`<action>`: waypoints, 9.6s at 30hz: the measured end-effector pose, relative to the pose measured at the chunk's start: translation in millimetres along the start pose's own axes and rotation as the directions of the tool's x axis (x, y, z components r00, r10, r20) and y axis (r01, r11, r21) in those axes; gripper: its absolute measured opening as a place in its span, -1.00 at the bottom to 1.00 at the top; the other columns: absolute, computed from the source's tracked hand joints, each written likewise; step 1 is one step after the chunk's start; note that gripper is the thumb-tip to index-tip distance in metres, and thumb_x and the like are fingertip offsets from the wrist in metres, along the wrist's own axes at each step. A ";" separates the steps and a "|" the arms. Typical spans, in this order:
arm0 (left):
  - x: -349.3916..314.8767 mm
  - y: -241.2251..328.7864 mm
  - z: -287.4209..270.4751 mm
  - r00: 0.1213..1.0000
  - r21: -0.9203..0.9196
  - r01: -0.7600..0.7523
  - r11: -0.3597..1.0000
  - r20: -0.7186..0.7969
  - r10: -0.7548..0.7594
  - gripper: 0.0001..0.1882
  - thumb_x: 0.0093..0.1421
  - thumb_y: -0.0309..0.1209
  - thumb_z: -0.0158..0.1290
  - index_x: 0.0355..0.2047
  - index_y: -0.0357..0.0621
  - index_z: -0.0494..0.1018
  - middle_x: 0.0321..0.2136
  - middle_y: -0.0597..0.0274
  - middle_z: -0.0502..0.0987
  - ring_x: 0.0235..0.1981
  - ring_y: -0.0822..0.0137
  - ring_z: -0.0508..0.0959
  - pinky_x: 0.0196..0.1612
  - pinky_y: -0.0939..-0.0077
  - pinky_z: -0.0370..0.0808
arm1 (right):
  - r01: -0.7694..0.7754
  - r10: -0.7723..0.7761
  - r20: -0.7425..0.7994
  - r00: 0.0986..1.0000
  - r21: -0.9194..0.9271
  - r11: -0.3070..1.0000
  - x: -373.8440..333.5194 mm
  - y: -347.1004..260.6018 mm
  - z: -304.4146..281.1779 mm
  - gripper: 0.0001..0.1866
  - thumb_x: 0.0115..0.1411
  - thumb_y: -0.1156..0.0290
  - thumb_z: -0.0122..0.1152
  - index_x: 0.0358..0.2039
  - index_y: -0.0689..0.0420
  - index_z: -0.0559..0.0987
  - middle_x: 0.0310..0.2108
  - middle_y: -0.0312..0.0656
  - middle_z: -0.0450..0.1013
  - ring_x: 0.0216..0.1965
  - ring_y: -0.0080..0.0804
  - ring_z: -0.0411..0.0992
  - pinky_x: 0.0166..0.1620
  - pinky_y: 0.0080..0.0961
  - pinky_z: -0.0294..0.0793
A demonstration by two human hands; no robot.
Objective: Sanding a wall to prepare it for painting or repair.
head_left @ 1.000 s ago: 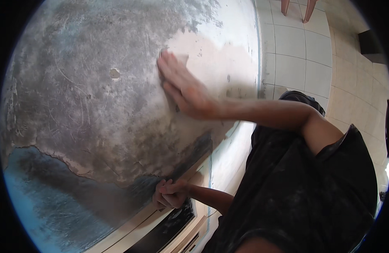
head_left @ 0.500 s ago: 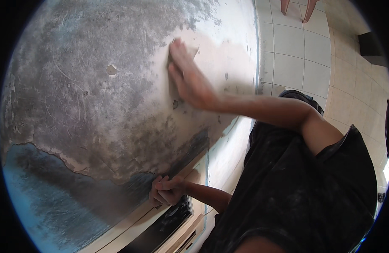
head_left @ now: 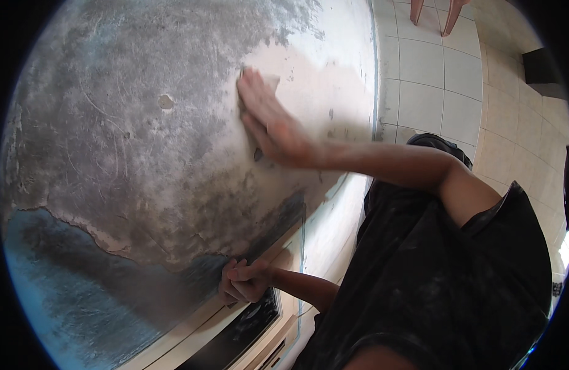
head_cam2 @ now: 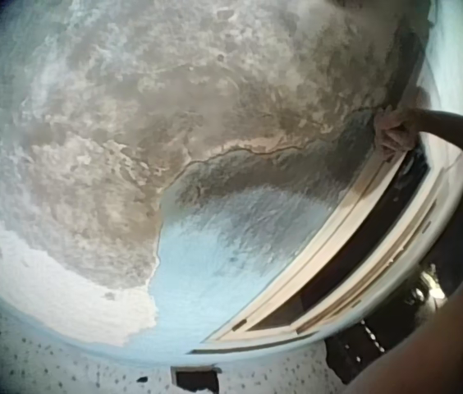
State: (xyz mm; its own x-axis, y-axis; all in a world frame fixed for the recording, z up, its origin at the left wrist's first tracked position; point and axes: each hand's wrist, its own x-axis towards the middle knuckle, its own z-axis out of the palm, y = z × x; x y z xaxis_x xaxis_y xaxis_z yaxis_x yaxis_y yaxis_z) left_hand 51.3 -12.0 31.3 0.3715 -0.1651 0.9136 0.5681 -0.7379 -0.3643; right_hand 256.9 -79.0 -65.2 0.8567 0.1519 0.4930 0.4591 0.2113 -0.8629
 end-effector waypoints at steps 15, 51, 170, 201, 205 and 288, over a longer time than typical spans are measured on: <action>-3.0 -0.4 -0.9 1.000 -0.029 0.005 1.000 0.024 -0.005 -0.46 0.31 -0.35 -0.22 -0.87 -0.05 0.30 -0.72 0.38 0.46 -0.51 0.38 0.37 -0.38 0.44 0.31 | -0.033 0.031 -0.118 0.993 -0.013 0.999 10.4 -26.0 4.9 -0.40 0.34 0.42 -0.14 0.29 0.42 -0.02 0.34 0.29 -0.15 0.39 0.13 -0.22 0.38 -0.07 -0.18; -5.0 -8.4 -1.0 0.999 -0.034 -0.024 0.999 -0.035 0.023 -0.46 0.32 -0.35 -0.22 -0.87 -0.04 0.27 -0.73 0.38 0.45 -0.55 0.38 0.36 -0.39 0.46 0.28 | 0.133 -0.138 0.166 0.976 0.043 0.990 -49.4 -6.8 17.8 -0.37 0.29 0.55 -0.15 0.35 0.24 -0.04 0.39 0.09 -0.21 0.41 -0.03 -0.29 0.41 -0.17 -0.30; -7.1 -3.5 -2.0 1.000 -0.071 -0.018 0.997 -0.014 0.017 -0.47 0.29 -0.37 -0.20 -0.88 -0.01 0.27 -0.76 0.43 0.45 -0.58 0.41 0.36 -0.32 0.43 0.24 | 0.123 -0.098 0.212 0.972 -0.108 0.986 -25.1 -35.5 5.0 -0.42 0.39 0.33 -0.35 0.33 0.34 -0.10 0.37 0.22 -0.26 0.40 0.08 -0.31 0.40 -0.04 -0.30; -5.9 -3.4 -0.9 1.000 -0.088 -0.019 0.996 -0.005 0.018 -0.46 0.32 -0.36 -0.23 -0.87 -0.02 0.27 -0.78 0.42 0.42 -0.60 0.40 0.34 -0.36 0.44 0.27 | 0.170 -0.168 0.051 0.984 -0.040 0.985 -12.5 -55.7 23.0 -0.36 0.33 0.30 -0.07 0.32 0.27 -0.01 0.36 0.10 -0.10 0.39 0.02 -0.16 0.36 0.02 -0.18; -5.8 -1.2 -1.6 1.000 -0.083 -0.017 0.996 -0.019 0.015 -0.46 0.32 -0.37 -0.23 -0.87 -0.02 0.26 -0.77 0.42 0.43 -0.61 0.40 0.34 -0.35 0.43 0.27 | 0.295 -0.282 0.186 0.941 -0.048 0.954 -48.8 -33.6 29.4 -0.36 0.32 0.32 -0.06 0.32 0.27 0.00 0.36 0.09 -0.09 0.39 0.03 -0.15 0.36 0.03 -0.19; -8.0 -6.1 -4.2 0.999 -0.076 -0.044 0.996 -0.005 0.043 -0.43 0.35 -0.31 -0.24 -0.86 -0.03 0.25 -0.77 0.41 0.42 -0.60 0.37 0.35 -0.44 0.47 0.28 | 0.160 -0.159 0.023 0.987 -0.094 0.983 6.2 -26.1 17.6 -0.43 0.38 0.32 -0.31 0.33 0.28 -0.06 0.36 0.13 -0.14 0.40 -0.04 -0.21 0.41 -0.06 -0.23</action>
State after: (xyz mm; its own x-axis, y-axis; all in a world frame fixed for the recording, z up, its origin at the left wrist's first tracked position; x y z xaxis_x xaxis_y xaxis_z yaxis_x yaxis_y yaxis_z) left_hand 41.7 -8.9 27.0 0.3924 -0.1999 0.8978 0.4938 -0.7777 -0.3890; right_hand 246.1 -66.6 -37.7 0.7673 0.1385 0.6261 0.6104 0.1413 -0.7794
